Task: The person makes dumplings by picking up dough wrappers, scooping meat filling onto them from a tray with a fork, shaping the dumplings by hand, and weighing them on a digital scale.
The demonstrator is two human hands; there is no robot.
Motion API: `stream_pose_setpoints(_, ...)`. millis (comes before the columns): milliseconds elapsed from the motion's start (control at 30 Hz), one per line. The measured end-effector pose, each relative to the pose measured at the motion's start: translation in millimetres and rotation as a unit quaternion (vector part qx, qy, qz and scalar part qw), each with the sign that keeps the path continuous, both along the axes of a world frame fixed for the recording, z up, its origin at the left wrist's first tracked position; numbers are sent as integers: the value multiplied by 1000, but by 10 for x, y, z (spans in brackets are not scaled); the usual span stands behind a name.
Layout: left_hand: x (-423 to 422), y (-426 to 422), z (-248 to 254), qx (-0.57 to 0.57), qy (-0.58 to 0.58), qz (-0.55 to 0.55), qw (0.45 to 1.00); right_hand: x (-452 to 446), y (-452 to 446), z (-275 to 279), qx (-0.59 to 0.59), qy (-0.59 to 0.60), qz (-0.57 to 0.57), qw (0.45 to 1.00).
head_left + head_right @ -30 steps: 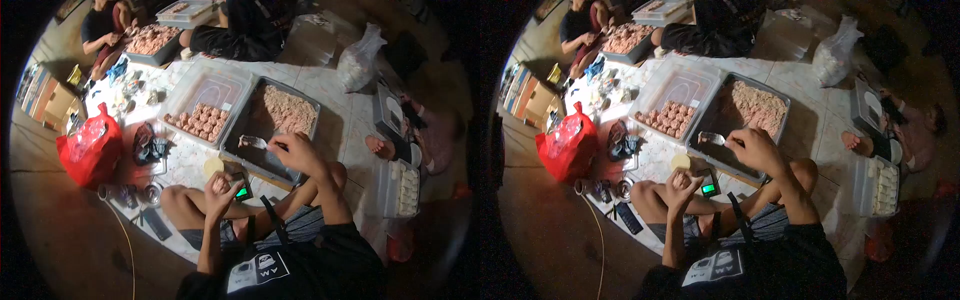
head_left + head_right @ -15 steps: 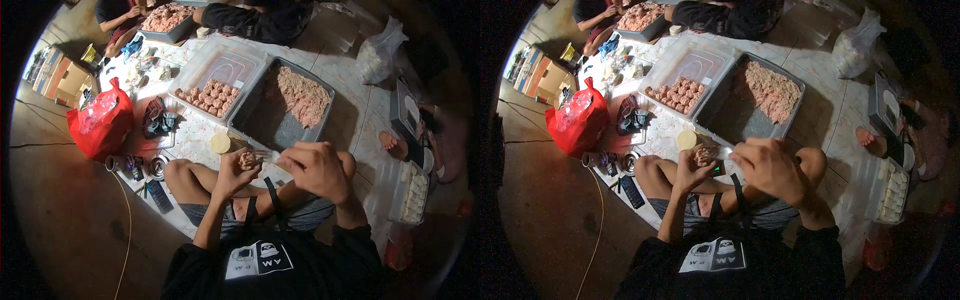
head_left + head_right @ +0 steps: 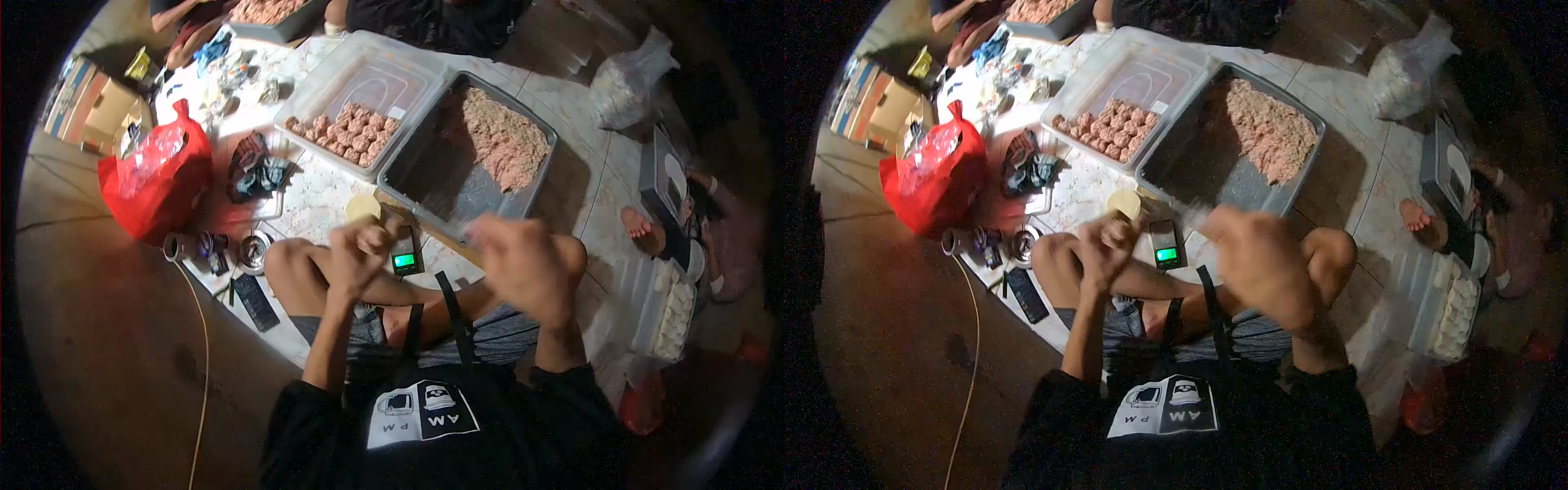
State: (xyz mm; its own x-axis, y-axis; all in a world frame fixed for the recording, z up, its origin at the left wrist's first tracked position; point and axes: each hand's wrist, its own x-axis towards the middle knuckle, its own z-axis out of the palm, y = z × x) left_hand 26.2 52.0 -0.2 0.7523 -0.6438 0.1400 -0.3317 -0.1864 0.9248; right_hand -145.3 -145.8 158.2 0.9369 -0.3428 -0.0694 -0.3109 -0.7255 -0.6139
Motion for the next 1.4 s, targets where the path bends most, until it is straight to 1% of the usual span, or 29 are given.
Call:
stream_pose_setpoints(67, 63, 141, 101, 26, 113, 51, 992, 115, -176, -13, -73, -5, -104, 992)
stream_pose_setpoints(100, 94, 133, 317, -7, 216, 41, 975, 183, -327, -296, -93, 3, -83, 992)
stream_pose_setpoints(167, -82, 198, 412, -101, 180, 96, 974, 250, -647, -1119, -131, 46, -56, 989)
stream_pose_setpoints(233, -36, 418, 590, -58, 54, 186, 979, 337, -920, -1647, -155, 91, -39, 983)
stream_pose_setpoints(267, -76, 525, 214, -112, 72, 164, 977, 385, -1004, -1843, -156, 103, -34, 982)
stream_pose_setpoints(333, -322, 319, 196, -106, 54, 77, 990, 507, -1101, -2217, -168, 140, -32, 975)
stream_pose_setpoints(367, -412, 184, 257, -127, 79, 28, 988, 592, -1143, -2381, -180, 164, -34, 969)
stream_pose_setpoints(400, -457, 102, 335, -100, 122, 17, 987, 678, -1163, -2456, -190, 187, -36, 963)
stream_pose_setpoints(433, -465, 34, 422, -73, 162, 5, 984, 725, -1096, -2352, -206, 93, -28, 974)
stream_pose_setpoints(467, -490, -33, 497, -130, 182, 8, 975, 674, -1021, -2234, -221, -3, -18, 975)
stream_pose_setpoints(500, -423, 2, 598, -156, 148, -12, 977, 592, -929, -2056, -231, -96, -8, 968)
stream_pose_setpoints(567, -376, 188, 516, -199, 205, 142, 948, 523, -494, -1236, -91, -152, -16, 984)
stream_pose_setpoints(633, -319, 185, 250, -127, 188, 99, 969, 359, -81, -751, 66, -27, 2, 997)
stream_pose_setpoints(700, -402, 48, 117, -54, 165, 32, 984, 315, 305, -423, 121, 1, 33, 992)
stream_pose_setpoints(733, -396, -8, 122, -86, 94, 25, 992, 379, 390, -350, 142, 12, 50, 989)
stream_pose_setpoints(767, -387, -75, 142, -120, 9, 11, 993, 454, 428, -344, 105, -38, 72, 991)
stream_pose_setpoints(833, -464, -73, 174, -101, 70, 14, 992, 590, 522, -324, 36, -132, 115, 984)
stream_pose_setpoints(867, -480, -29, 211, -129, 99, 30, 986, 662, 581, -220, 42, -128, 142, 981)
stream_pose_setpoints(933, -440, 102, 324, -185, 155, 64, 968, 845, 549, -237, 14, -134, 169, 976)
stream_pose_setpoints(967, -393, 134, 352, -216, 214, 142, 942, 952, 533, -246, 1, -135, 182, 974)
stream_pose_setpoints(1000, -316, 232, 387, -237, 299, 162, 910, 1162, 501, -145, -36, -164, 169, 971)
stream_pose_setpoints(1033, -235, 343, 388, -258, 381, 179, 869, 1398, 439, -50, -75, -158, 153, 973)
stream_pose_setpoints(1067, -209, 404, 345, -284, 351, 192, 871, 1680, 373, -15, -85, -147, 141, 975)
stream_pose_setpoints(1100, -174, 445, 347, -281, 331, 212, 876, 2022, 272, -97, -131, -158, 153, 967)
stream_pose_setpoints(1133, -139, 476, 290, -271, 324, 215, 881, 2369, 182, -241, -121, -169, 162, 965)
stream_pose_setpoints(1200, -99, 515, 170, -274, 321, 216, 880, 3149, 3, -633, -78, -124, 209, 967)
stream_pose_setpoints(1267, -60, 534, 177, -282, 331, 222, 873, 3827, -108, -1128, -92, -125, 229, 961)
stream_pose_setpoints(1333, -11, 579, 140, -290, 347, 229, 862, 4382, -153, -1510, -85, -48, 231, 968)
stream_pose_setpoints(1400, 19, 652, 82, -305, 351, 232, 854, 4665, -33, -1607, -95, 77, 222, 967)
